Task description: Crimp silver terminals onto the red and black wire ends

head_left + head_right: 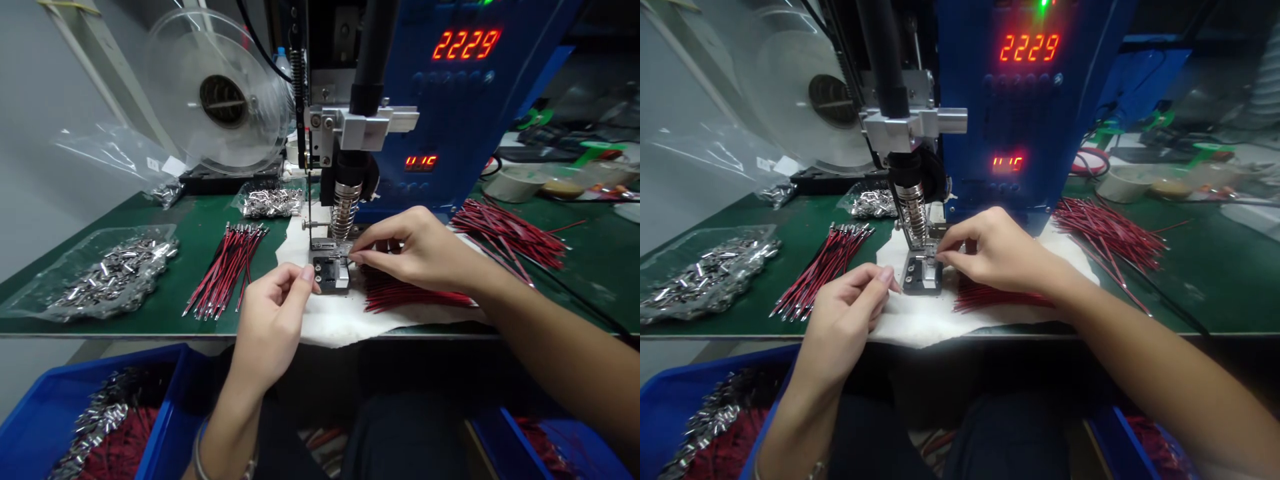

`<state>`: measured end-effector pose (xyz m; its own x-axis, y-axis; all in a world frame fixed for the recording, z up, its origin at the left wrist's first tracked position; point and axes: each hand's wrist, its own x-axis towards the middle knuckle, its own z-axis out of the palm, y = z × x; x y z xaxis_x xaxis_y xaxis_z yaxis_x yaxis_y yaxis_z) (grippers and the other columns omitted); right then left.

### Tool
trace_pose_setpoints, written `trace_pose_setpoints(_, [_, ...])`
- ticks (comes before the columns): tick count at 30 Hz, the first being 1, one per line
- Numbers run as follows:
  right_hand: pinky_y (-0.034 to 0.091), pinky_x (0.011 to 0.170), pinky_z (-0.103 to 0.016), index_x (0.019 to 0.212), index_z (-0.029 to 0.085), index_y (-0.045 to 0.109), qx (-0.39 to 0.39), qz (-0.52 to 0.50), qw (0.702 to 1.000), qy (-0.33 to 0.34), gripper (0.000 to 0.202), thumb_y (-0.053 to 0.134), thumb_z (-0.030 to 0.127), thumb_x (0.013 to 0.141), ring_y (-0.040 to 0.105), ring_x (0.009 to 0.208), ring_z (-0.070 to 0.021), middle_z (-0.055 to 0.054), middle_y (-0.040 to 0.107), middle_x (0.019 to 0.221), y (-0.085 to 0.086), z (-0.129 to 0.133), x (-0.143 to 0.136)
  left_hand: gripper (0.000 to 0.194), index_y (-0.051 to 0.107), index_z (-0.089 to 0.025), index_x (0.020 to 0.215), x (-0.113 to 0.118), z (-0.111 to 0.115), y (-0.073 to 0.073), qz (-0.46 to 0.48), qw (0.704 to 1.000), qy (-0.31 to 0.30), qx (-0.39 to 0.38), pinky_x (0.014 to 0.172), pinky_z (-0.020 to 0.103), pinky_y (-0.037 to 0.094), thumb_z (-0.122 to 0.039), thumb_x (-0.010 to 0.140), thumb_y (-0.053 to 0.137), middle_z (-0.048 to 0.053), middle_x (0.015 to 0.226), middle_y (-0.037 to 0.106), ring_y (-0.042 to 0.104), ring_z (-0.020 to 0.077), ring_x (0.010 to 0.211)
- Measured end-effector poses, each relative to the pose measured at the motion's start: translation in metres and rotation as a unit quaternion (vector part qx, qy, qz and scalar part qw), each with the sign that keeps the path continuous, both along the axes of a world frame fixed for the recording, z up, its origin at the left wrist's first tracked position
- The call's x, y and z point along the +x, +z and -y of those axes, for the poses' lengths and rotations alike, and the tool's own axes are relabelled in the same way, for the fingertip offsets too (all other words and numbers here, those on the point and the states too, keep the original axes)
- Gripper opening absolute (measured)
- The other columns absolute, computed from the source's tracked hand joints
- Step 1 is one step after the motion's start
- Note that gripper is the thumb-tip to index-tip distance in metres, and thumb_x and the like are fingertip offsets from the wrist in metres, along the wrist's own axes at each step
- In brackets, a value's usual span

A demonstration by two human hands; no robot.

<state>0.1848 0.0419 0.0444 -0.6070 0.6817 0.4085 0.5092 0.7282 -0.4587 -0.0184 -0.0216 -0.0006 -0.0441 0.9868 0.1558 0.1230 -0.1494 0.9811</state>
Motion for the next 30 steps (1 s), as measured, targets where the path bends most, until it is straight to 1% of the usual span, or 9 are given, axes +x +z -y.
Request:
trace_pose_setpoints(4, [0.046, 0.056, -0.022, 0.084, 0.015, 0.075, 0.000, 0.005, 1.000, -0.004, 0.012, 0.065, 0.019, 0.081, 0.063, 0.060, -0.0109, -0.002, 0.074, 0.073, 0.002, 0.003, 0.002, 0.027, 0.060, -0.016, 0.068, 0.000, 0.001, 0.000, 0.001, 1.000, 0.006, 0.006, 0.039, 0.021, 0.019, -0.034, 0.088, 0.058, -0.002, 0.058, 0.048, 0.024, 0.0046, 0.043])
trace_pose_setpoints(7, [0.047, 0.053, -0.022, 0.082, 0.016, 0.075, 0.002, -0.016, 1.000, -0.007, 0.011, 0.065, 0.022, 0.083, 0.063, 0.058, -0.0115, -0.002, 0.073, 0.071, 0.011, 0.021, 0.003, 0.026, 0.062, -0.017, 0.069, 0.004, 0.012, 0.003, -0.007, 0.999, 0.031, 0.023, 0.039, 0.021, 0.021, -0.035, 0.088, 0.058, -0.002, 0.054, 0.047, 0.027, 0.0054, 0.042])
trace_pose_setpoints(10, [0.047, 0.046, -0.022, 0.079, 0.021, 0.074, 0.047, -0.112, 0.991, -0.058, 0.008, 0.068, 0.024, 0.082, 0.063, 0.053, -0.0115, -0.001, 0.072, 0.068, 0.018, 0.050, -0.004, 0.015, 0.071, -0.021, 0.088, 0.018, 0.029, 0.010, -0.013, 0.999, -0.039, 0.022, 0.041, 0.020, 0.031, -0.032, 0.086, 0.061, 0.000, 0.063, 0.059, 0.039, 0.0073, 0.046])
trace_pose_setpoints(13, [0.056, 0.058, -0.026, 0.081, 0.021, 0.073, 0.046, -0.209, 0.973, -0.083, 0.009, 0.067, 0.026, 0.084, 0.070, 0.071, -0.0183, -0.004, 0.074, 0.076, 0.015, 0.074, -0.021, 0.021, 0.073, -0.024, 0.102, 0.037, 0.043, 0.014, 0.012, 0.993, -0.115, 0.014, 0.047, 0.021, 0.040, -0.030, 0.085, 0.061, 0.001, 0.075, 0.068, 0.048, 0.0090, 0.050])
trace_pose_setpoints(17, [0.058, 0.060, -0.024, 0.086, 0.023, 0.074, -0.027, -0.295, 0.952, -0.076, 0.009, 0.066, 0.027, 0.085, 0.071, 0.068, -0.0149, -0.001, 0.075, 0.082, 0.001, 0.083, -0.037, 0.020, 0.076, -0.021, 0.083, 0.046, 0.048, 0.012, 0.028, 0.996, -0.073, 0.033, 0.056, 0.021, 0.046, -0.027, 0.088, 0.057, 0.001, 0.067, 0.068, 0.059, 0.0126, 0.060])
trace_pose_setpoints(21, [0.058, 0.071, -0.025, 0.095, 0.023, 0.074, 0.015, -0.233, 0.967, -0.105, 0.015, 0.069, 0.028, 0.082, 0.071, 0.081, -0.0169, -0.001, 0.076, 0.093, -0.002, 0.074, -0.015, 0.018, 0.074, -0.021, 0.074, 0.011, 0.039, 0.015, -0.128, 0.990, 0.025, 0.057, 0.055, 0.021, 0.043, -0.031, 0.084, 0.062, -0.001, 0.068, 0.070, 0.061, 0.0126, 0.059])
trace_pose_setpoints(23, [0.056, 0.070, -0.027, 0.093, 0.022, 0.074, 0.071, -0.154, 0.973, -0.156, 0.014, 0.067, 0.028, 0.082, 0.071, 0.082, -0.0183, -0.002, 0.076, 0.092, 0.000, 0.064, 0.009, 0.021, 0.072, -0.021, 0.068, -0.019, 0.029, 0.021, -0.233, 0.967, 0.087, 0.050, 0.053, 0.023, 0.040, -0.035, 0.082, 0.063, -0.001, 0.065, 0.069, 0.058, 0.0130, 0.056])
trace_pose_setpoints(25, [0.053, 0.067, -0.029, 0.091, 0.021, 0.075, 0.073, -0.058, 0.979, -0.179, 0.015, 0.066, 0.029, 0.083, 0.069, 0.077, -0.0186, -0.003, 0.075, 0.087, 0.000, 0.052, 0.034, 0.029, 0.068, -0.022, 0.064, -0.047, 0.017, 0.029, -0.355, 0.926, 0.118, 0.050, 0.049, 0.026, 0.034, -0.042, 0.082, 0.059, -0.001, 0.055, 0.063, 0.049, 0.0127, 0.047])
trace_pose_setpoints(30, [0.048, 0.063, -0.030, 0.091, 0.025, 0.076, 0.003, 0.102, 0.977, -0.185, 0.022, 0.060, 0.038, 0.084, 0.065, 0.073, -0.0173, -0.003, 0.073, 0.090, -0.008, 0.028, 0.061, 0.037, 0.064, -0.023, 0.063, -0.081, -0.011, 0.048, -0.622, 0.773, 0.122, 0.026, 0.052, 0.030, 0.027, -0.047, 0.084, 0.046, 0.003, 0.053, 0.057, 0.050, 0.0204, 0.052])
